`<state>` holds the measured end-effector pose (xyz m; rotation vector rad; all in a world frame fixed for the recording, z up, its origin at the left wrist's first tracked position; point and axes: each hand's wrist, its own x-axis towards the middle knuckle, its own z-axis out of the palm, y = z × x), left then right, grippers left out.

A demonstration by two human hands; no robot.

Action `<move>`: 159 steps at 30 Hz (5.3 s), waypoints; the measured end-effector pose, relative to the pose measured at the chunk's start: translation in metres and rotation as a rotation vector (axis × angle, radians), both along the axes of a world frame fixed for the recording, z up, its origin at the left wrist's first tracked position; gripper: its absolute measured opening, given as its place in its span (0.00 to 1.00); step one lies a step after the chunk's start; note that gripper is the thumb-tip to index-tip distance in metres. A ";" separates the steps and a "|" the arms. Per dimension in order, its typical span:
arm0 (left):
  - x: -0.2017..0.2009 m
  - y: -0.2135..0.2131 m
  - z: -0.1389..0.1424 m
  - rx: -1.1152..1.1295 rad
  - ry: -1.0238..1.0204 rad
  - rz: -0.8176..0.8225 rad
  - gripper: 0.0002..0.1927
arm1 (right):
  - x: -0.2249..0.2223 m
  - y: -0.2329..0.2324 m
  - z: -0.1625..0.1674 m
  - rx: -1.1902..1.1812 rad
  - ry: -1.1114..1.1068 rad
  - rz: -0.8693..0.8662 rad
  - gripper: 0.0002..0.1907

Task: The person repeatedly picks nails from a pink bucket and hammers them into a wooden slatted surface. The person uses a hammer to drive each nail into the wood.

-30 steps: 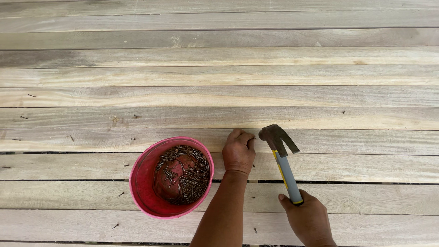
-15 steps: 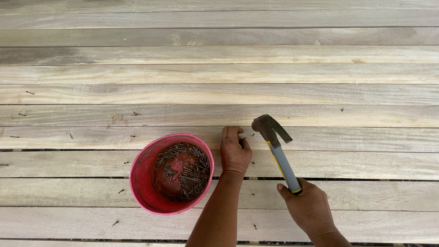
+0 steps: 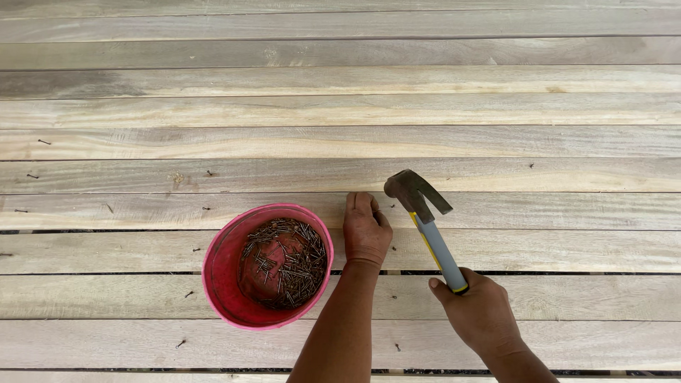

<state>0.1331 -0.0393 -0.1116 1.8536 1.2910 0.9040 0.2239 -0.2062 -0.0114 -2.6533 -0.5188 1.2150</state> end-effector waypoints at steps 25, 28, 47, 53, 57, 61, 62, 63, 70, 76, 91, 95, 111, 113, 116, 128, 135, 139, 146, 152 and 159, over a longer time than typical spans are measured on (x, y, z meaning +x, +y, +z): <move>-0.112 0.031 0.095 -0.096 0.283 0.208 0.04 | -0.002 0.018 -0.032 -0.125 -0.050 -0.047 0.20; -0.128 0.037 0.090 -0.311 0.619 0.089 0.16 | -0.002 0.020 -0.029 -0.136 -0.078 -0.047 0.20; -0.092 0.052 0.083 -0.172 0.810 -0.251 0.16 | -0.009 0.020 -0.025 -0.109 -0.116 -0.010 0.19; -0.089 0.048 0.089 -0.281 0.742 -0.223 0.12 | -0.010 0.021 -0.023 -0.112 -0.121 -0.025 0.18; -0.099 0.046 0.088 -0.272 0.683 -0.176 0.11 | -0.011 0.021 -0.020 -0.102 -0.130 -0.009 0.17; -0.121 0.052 0.089 -0.357 0.456 -0.124 0.05 | -0.012 0.021 -0.018 -0.112 -0.120 -0.022 0.18; -0.126 0.055 0.090 -0.364 0.396 -0.111 0.04 | -0.011 0.022 -0.018 -0.111 -0.121 -0.020 0.18; -0.129 0.056 0.090 -0.371 0.336 -0.097 0.04 | -0.011 0.021 -0.018 -0.111 -0.122 -0.019 0.18; -0.133 0.055 0.092 -0.667 -0.030 -0.007 0.05 | -0.011 0.021 -0.020 -0.094 -0.134 -0.008 0.18; -0.126 0.050 0.088 -0.687 -0.096 0.043 0.04 | -0.011 0.020 -0.021 -0.112 -0.121 -0.009 0.18; -0.123 0.047 0.081 -0.658 0.096 0.103 0.07 | -0.010 0.020 -0.022 -0.122 -0.116 -0.016 0.19; -0.116 0.049 0.087 -0.261 0.112 0.088 0.06 | -0.006 0.019 -0.030 -0.130 -0.073 -0.027 0.20; 0.014 0.062 0.087 -0.517 -0.318 0.098 0.02 | 0.034 0.052 -0.030 -0.069 0.046 -0.105 0.23; 0.019 0.062 0.072 -0.461 -0.239 0.178 0.03 | 0.036 0.051 -0.034 -0.061 0.022 -0.092 0.22; 0.021 0.061 0.050 -0.315 -0.177 0.186 0.02 | 0.035 0.047 -0.044 -0.043 -0.025 -0.051 0.21; 0.032 0.052 0.012 0.079 -0.167 0.026 0.04 | 0.028 0.042 -0.043 -0.106 -0.037 -0.025 0.19; 0.032 0.046 0.009 0.183 -0.024 0.012 0.03 | 0.029 0.041 -0.044 -0.088 0.016 -0.054 0.20; 0.031 0.045 0.008 0.211 0.031 -0.038 0.05 | 0.030 0.041 -0.038 -0.061 0.013 -0.028 0.22; 0.032 0.048 0.006 0.184 0.010 -0.020 0.03 | 0.030 0.042 -0.015 0.006 0.011 -0.021 0.23; 0.033 0.050 0.019 0.196 0.034 -0.012 0.04 | 0.023 0.046 0.003 -0.084 0.000 0.053 0.20; 0.025 0.043 0.040 0.040 -0.110 0.073 0.15 | 0.033 0.052 0.023 0.090 -0.026 0.021 0.23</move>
